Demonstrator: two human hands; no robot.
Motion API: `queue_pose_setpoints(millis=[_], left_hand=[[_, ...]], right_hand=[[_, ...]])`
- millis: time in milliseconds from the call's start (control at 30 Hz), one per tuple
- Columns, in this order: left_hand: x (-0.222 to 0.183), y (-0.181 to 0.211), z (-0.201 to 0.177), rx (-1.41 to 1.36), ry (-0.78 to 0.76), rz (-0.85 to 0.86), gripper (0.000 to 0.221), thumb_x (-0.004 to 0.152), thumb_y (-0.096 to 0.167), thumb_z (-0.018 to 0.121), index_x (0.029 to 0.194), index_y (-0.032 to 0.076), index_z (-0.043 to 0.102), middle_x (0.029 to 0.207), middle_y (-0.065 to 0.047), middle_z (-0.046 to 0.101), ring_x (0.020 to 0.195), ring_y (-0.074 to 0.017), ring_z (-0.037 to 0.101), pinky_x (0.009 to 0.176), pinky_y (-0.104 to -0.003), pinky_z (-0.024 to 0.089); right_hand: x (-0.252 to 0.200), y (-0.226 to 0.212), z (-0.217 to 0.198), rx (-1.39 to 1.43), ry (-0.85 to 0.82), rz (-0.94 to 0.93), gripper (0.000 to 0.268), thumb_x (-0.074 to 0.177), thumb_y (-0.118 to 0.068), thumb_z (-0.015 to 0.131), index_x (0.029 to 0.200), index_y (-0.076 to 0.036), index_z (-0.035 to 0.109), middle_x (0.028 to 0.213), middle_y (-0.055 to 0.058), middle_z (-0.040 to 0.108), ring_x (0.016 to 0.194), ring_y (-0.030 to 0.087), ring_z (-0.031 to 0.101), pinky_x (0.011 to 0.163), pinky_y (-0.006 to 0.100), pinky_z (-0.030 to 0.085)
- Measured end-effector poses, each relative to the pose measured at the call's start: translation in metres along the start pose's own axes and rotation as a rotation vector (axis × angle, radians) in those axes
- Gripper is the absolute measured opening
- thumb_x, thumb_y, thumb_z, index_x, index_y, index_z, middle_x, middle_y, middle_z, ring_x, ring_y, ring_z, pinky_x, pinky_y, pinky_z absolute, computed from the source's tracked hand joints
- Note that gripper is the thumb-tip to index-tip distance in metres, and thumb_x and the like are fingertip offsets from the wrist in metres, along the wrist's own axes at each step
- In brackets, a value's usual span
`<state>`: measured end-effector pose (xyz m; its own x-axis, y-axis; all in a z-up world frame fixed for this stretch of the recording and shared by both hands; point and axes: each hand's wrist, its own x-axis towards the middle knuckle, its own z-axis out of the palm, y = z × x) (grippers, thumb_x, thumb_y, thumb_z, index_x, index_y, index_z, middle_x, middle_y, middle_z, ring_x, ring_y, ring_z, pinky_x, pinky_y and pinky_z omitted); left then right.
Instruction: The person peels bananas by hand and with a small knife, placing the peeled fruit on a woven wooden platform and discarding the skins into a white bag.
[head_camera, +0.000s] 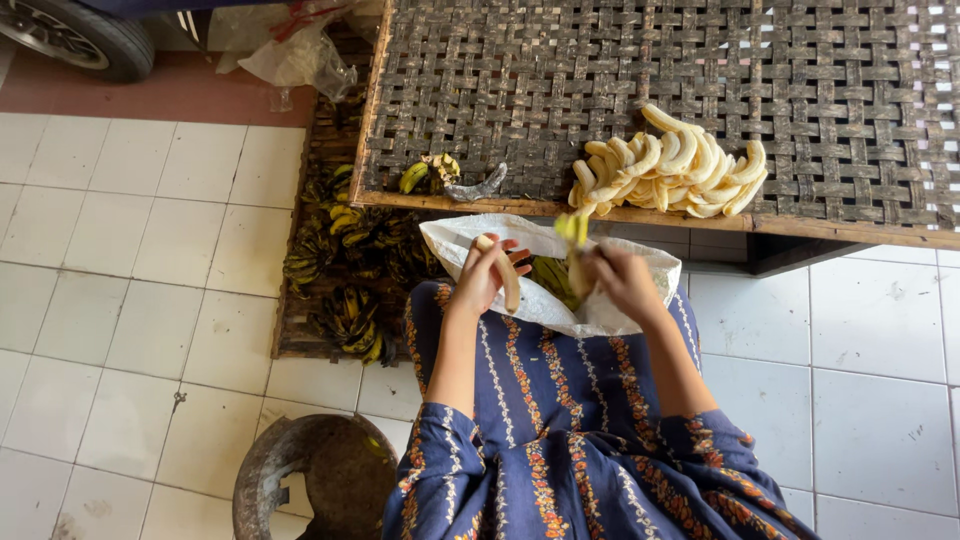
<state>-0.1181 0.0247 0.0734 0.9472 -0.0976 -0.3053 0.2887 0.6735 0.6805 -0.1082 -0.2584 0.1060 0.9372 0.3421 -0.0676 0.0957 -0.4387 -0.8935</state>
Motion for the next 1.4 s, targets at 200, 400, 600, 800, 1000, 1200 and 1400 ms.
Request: queue_pose_setpoints(millis=[200,400,600,800,1000,1200,1400], left_hand=[[-0.013,-0.004,0.025,0.474,0.065,0.181,0.030,0.107,0.033,0.046,0.124,0.008,0.047,0.076,-0.011,0.063,0.049,-0.0243,0.059,0.039,-0.039,0.050],[-0.011,-0.011,0.030,-0.199,0.129,0.404,0.051,0.114,0.042,0.040,0.156,0.013,0.036,0.071,-0.003,0.051,0.052,-0.0117,0.049,0.045,-0.026,0.040],[-0.015,-0.020,0.027,-0.287,0.219,0.311,0.052,0.109,0.035,0.047,0.159,0.031,0.035,0.095,0.000,0.050,0.067,-0.0090,0.046,0.058,-0.025,0.042],[-0.015,-0.029,0.032,-0.360,0.370,0.343,0.040,0.108,0.045,0.043,0.140,0.022,0.050,0.084,-0.001,0.051,0.056,-0.0114,0.044,0.047,-0.027,0.040],[-0.012,-0.044,0.036,-0.403,0.466,0.271,0.028,0.107,0.045,0.039,0.115,0.022,0.052,0.077,-0.001,0.048,0.063,-0.0155,0.053,0.069,-0.039,0.055],[-0.010,-0.061,0.037,-0.415,0.354,0.182,0.031,0.108,0.044,0.034,0.117,0.020,0.052,0.083,-0.005,0.058,0.099,-0.0257,0.069,0.098,-0.043,0.047],[-0.017,-0.069,0.053,-0.420,0.260,0.133,0.030,0.112,0.035,0.034,0.120,0.010,0.051,0.124,-0.015,0.068,0.125,-0.0263,0.058,0.114,-0.042,0.043]], right_hand=[[-0.014,-0.027,0.030,-0.493,0.015,-0.233,0.040,0.112,-0.035,0.042,0.139,-0.018,0.066,0.101,0.014,0.072,0.067,0.018,0.067,0.062,0.035,0.050],[-0.043,-0.067,0.058,0.482,-0.403,0.060,0.054,0.110,-0.033,0.037,0.162,-0.018,0.033,0.071,-0.003,0.041,0.059,0.007,0.042,0.057,0.023,0.043],[-0.064,-0.081,0.086,0.514,-0.365,0.021,0.056,0.110,-0.030,0.036,0.163,-0.017,0.026,0.081,-0.004,0.049,0.062,0.006,0.042,0.057,0.022,0.045],[-0.059,-0.069,0.095,0.476,-0.286,0.105,0.053,0.110,-0.022,0.038,0.162,-0.017,0.034,0.077,-0.004,0.046,0.062,0.006,0.038,0.057,0.023,0.040],[-0.051,-0.062,0.097,0.202,-0.174,0.032,0.051,0.106,-0.013,0.045,0.157,-0.016,0.043,0.067,0.003,0.048,0.061,0.009,0.046,0.059,0.027,0.047],[-0.031,-0.054,0.096,0.059,0.028,-0.463,0.061,0.098,0.001,0.050,0.158,-0.006,0.045,0.116,0.025,0.068,0.100,0.031,0.070,0.086,0.036,0.054],[-0.010,-0.059,0.083,-0.174,0.106,-0.281,0.055,0.097,-0.008,0.062,0.151,-0.016,0.055,0.093,0.015,0.069,0.072,0.028,0.069,0.068,0.037,0.057]])
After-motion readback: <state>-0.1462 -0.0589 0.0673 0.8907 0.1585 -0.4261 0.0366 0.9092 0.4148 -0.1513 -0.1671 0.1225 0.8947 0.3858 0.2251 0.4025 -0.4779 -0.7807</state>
